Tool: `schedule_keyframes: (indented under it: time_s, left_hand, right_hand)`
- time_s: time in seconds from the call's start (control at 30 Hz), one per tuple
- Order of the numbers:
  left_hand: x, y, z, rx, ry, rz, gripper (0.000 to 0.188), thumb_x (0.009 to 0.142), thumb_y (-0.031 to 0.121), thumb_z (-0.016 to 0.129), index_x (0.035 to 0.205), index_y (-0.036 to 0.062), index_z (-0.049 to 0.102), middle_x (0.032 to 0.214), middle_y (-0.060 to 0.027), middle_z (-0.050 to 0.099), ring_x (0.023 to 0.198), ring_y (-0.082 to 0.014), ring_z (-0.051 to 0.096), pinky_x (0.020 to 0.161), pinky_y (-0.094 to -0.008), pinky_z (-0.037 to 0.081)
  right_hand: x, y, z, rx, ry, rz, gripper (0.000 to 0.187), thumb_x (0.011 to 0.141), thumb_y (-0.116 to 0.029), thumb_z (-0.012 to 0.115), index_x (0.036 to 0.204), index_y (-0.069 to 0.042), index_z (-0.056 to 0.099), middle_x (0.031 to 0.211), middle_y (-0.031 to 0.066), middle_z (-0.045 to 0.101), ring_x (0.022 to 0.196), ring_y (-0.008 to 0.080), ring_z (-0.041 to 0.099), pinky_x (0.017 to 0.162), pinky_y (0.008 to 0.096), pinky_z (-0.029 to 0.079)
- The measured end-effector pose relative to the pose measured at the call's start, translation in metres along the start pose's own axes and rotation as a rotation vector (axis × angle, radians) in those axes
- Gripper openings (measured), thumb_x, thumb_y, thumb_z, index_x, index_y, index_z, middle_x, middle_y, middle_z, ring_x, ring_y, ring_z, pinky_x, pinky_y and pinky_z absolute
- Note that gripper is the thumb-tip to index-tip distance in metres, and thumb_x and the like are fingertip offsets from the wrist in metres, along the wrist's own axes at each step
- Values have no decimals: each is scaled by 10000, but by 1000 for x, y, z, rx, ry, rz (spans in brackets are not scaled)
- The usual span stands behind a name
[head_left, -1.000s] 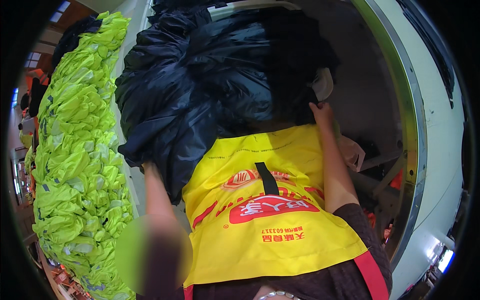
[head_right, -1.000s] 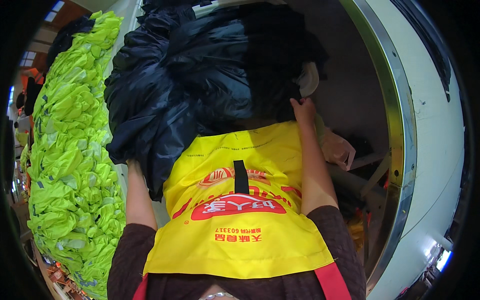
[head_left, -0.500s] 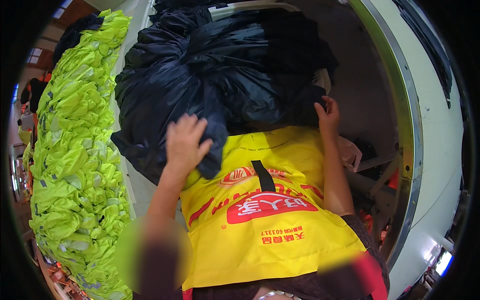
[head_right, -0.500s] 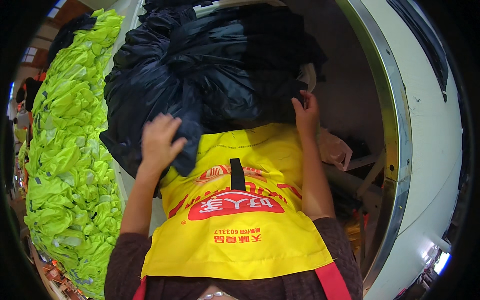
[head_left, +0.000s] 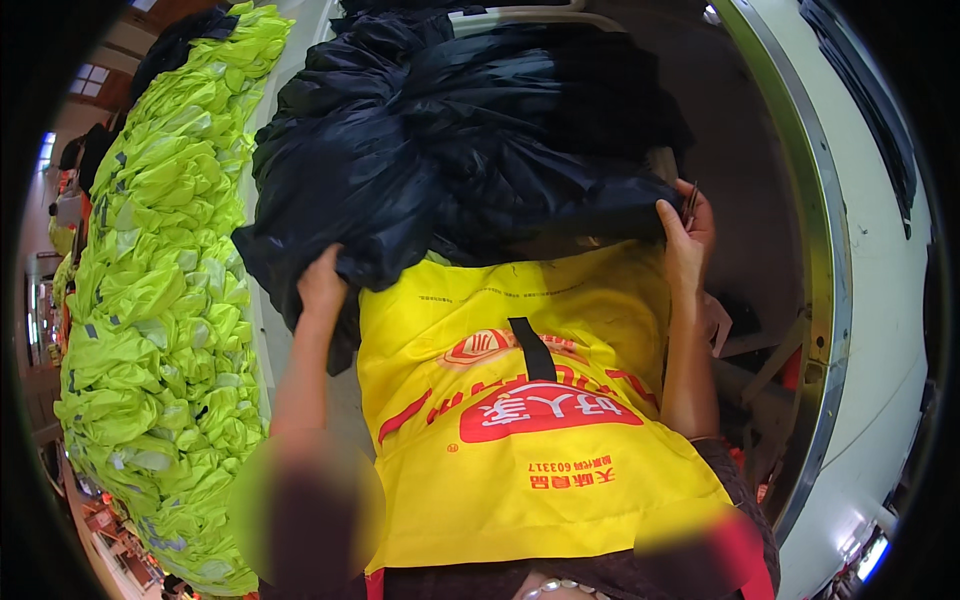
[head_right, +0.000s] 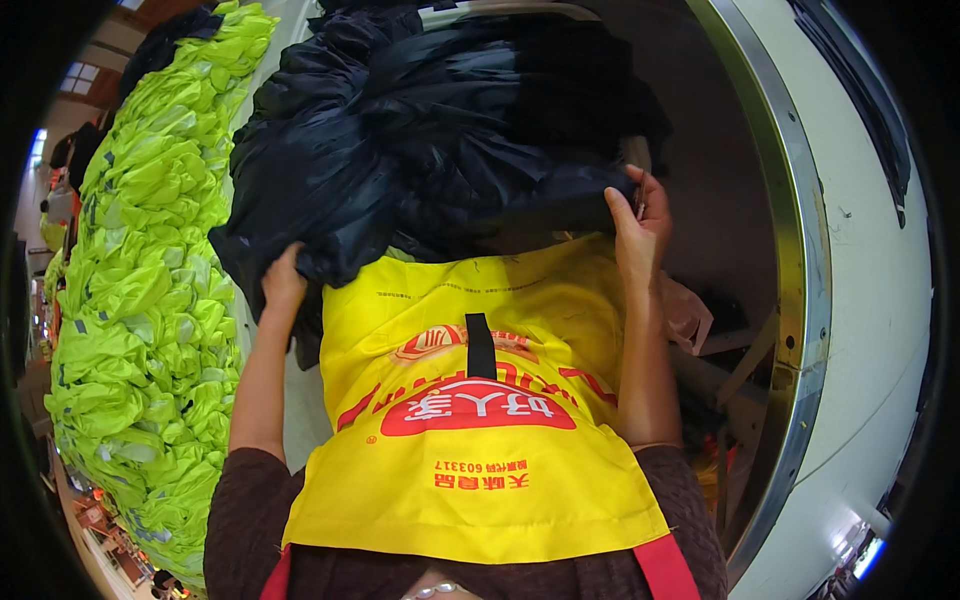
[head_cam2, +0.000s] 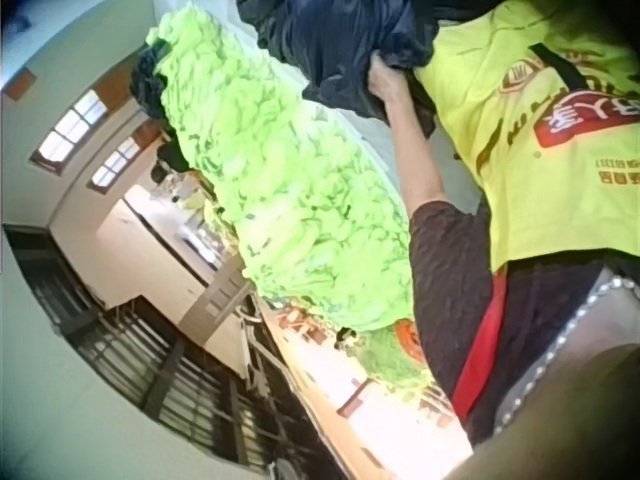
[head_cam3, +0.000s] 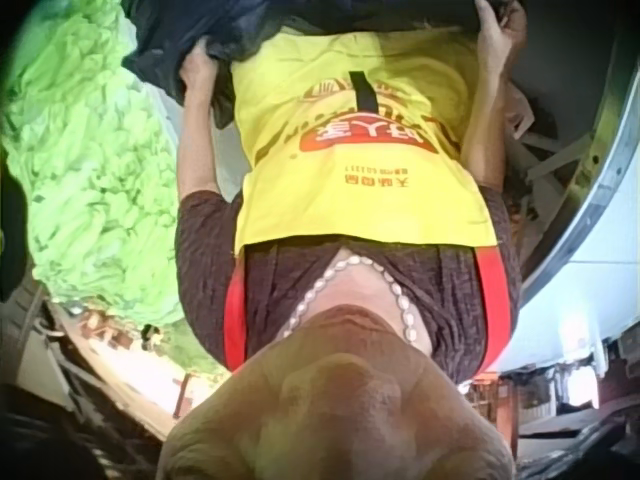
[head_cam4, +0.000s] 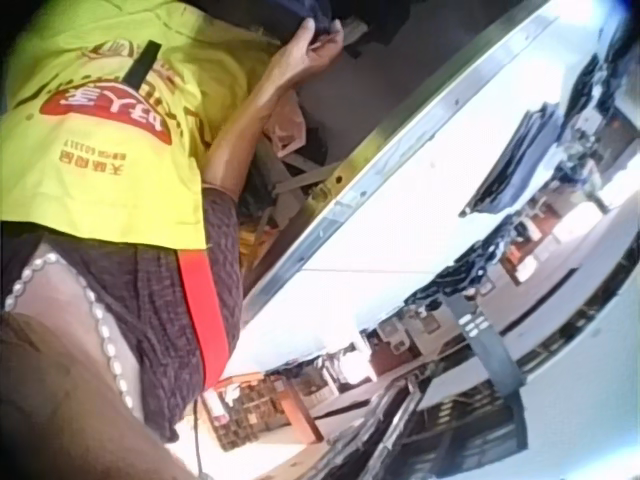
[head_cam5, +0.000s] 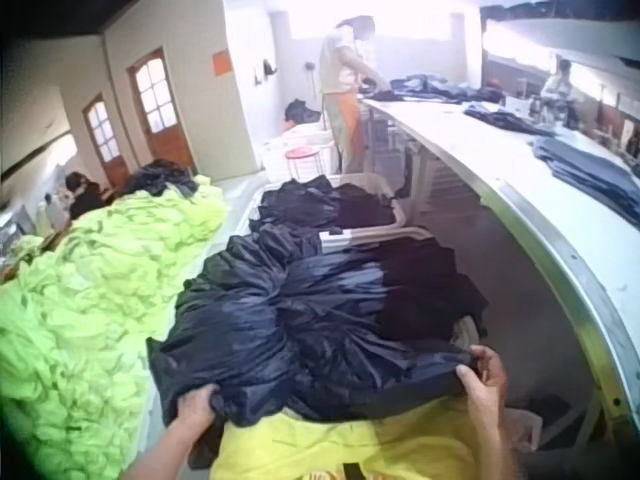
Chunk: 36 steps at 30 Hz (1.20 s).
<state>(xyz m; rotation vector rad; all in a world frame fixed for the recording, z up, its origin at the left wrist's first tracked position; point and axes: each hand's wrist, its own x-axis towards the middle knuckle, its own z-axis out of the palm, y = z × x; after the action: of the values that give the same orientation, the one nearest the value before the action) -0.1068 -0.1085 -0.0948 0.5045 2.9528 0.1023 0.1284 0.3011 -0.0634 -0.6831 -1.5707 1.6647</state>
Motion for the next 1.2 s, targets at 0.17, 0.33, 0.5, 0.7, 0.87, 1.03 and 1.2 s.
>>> schedule_keyframes:
  time_s: [0.17,0.33,0.5,0.7,0.87,1.03,1.2]
  left_hand:
    - [67,-53,30,204,89,-39,391,821,150,457,1211,120,477,1129,-169,561,1016,-343,546,844,-442,439]
    - [122,-94,101,573,541,138,407,873,157,388,1256,23,426,1243,-198,471,1158,-350,440,994,-445,316]
    - [44,-29,73,148,-89,-222,333,889,140,371,1206,45,407,1082,-189,550,982,-333,556,812,-414,461]
    - [-45,-57,149,76,-114,-32,441,885,175,442,1283,32,314,1114,-198,520,978,-343,549,804,-396,467]
    - [-57,34,-37,203,-557,-18,417,800,274,586,1106,-8,558,968,-241,598,931,-354,582,784,-409,473]
    - [-80,105,-105,-1307,-785,104,518,813,135,562,1296,52,393,1011,-84,602,893,-148,594,734,-240,492]
    - [-97,146,-75,-1430,-632,250,332,735,-56,556,1061,-6,588,947,-72,618,877,-136,594,797,-230,463]
  right_hand:
    - [6,-15,5,-21,-54,-150,516,808,17,584,1284,-20,387,1250,82,457,1069,137,487,894,240,392]
    - [0,-29,20,-94,-106,-196,660,790,69,533,1369,-38,236,1267,120,447,1018,102,500,841,198,395]
    - [-18,-41,22,-126,-184,-165,762,769,64,508,1406,-87,118,1218,129,498,804,35,481,674,160,380]
    - [-76,-71,55,-367,-607,-265,734,720,57,505,1375,-51,192,1051,220,594,756,214,642,647,235,480]
    - [-104,-81,93,-519,-1047,-500,628,716,-11,602,1293,-30,355,846,154,625,684,263,624,568,291,490]
    - [-115,-74,107,-445,-1191,-343,542,743,-27,610,1240,-72,398,864,145,613,701,244,625,580,278,489]
    - [-116,-67,105,-51,-967,-91,595,691,-74,674,1218,-38,402,1041,165,584,744,250,633,657,290,515]
